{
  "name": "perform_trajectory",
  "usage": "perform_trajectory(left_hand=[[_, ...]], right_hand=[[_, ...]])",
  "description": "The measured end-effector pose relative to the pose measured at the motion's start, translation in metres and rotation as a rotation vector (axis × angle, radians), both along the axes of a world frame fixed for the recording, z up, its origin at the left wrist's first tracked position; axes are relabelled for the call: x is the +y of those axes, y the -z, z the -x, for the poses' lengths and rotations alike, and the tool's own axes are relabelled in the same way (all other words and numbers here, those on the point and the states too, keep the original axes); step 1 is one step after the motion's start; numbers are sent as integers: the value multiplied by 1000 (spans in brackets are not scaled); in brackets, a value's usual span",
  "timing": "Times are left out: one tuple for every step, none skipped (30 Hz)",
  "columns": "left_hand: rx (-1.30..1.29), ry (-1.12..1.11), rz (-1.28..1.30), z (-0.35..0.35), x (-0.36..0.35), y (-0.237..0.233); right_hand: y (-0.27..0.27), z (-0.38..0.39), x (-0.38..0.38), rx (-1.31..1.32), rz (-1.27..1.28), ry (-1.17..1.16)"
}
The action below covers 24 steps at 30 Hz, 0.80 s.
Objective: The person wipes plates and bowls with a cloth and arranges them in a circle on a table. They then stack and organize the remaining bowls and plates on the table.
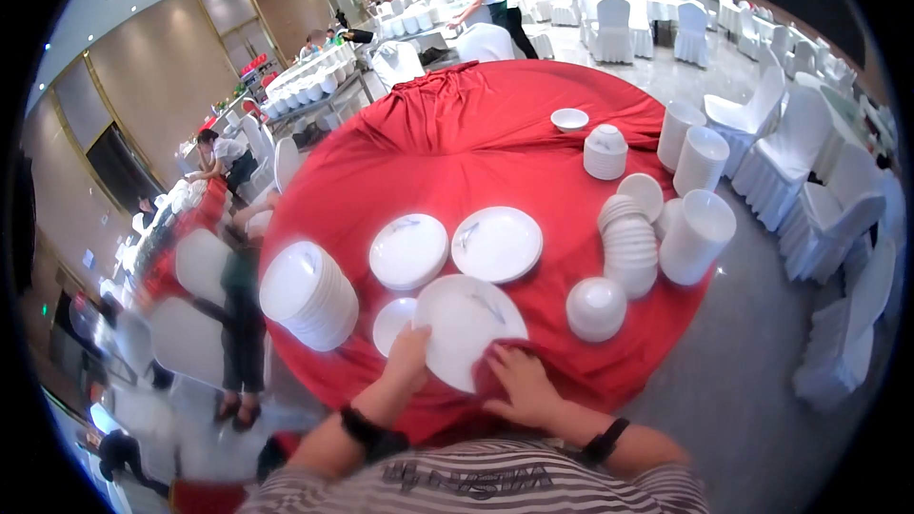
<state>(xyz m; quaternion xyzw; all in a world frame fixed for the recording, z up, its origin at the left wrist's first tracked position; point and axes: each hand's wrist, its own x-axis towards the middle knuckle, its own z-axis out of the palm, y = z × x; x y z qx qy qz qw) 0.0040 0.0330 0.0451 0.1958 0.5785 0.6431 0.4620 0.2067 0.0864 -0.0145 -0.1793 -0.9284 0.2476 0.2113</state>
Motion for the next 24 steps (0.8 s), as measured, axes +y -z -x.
perform_trajectory(left_hand=[[-65,-54,-29,-1,1,2],[-101,-38,-25,-3,3,1],[-136,-20,-22,-5,7,0],[-169,-2,-19,-8,9,-1],[-144,61,-59,-11,12,1],[-119,120,-99,-16,15,-1],[-96,178,-138,-21,16,-4],[-100,243,-108,-26,15,-11],[-166,300,-92,-27,17,-10],[-231,347,-79,-27,19,-8],[-288,381,-71,-25,20,-8],[-272,429,-63,-27,20,-18],[-276,436,-58,-25,20,-16],[51,386,-129,-24,23,-10],[373,336,-181,-18,26,1],[735,240,-170,-6,31,9],[985,152,-116,3,30,16],[974,175,-82,12,32,22],[961,208,-48,20,34,29],[690,358,65,21,31,15],[310,457,-45,28,32,23],[138,557,-27,34,26,29],[-38,655,-2,37,21,17],[11,677,95,36,13,9]], right_hand=[[-10,0,-4,-3,-8,-23],[-14,1,-8,17,-38,14],[-7,-1,-5,61,-70,50],[5,-2,1,106,-102,87],[14,-4,4,152,-133,121],[11,-3,9,265,-133,181],[15,-6,12,296,-138,219],[13,-10,13,306,-130,244],[12,-15,15,316,-123,269],[16,-20,18,360,-87,275],[24,-23,20,409,-50,267],[39,-25,21,475,78,288],[28,-24,16,461,272,346],[45,-32,16,406,313,443],[62,-36,21,459,477,405],[76,-39,25,504,645,381],[89,-41,28,549,815,366],[78,-38,27,569,929,367],[64,-35,25,590,1045,377],[58,-38,18,612,1165,397],[73,-43,25,495,1098,305],[90,-51,28,461,1105,235],[101,-48,25,551,1292,273],[112,-45,22,656,1472,323]])
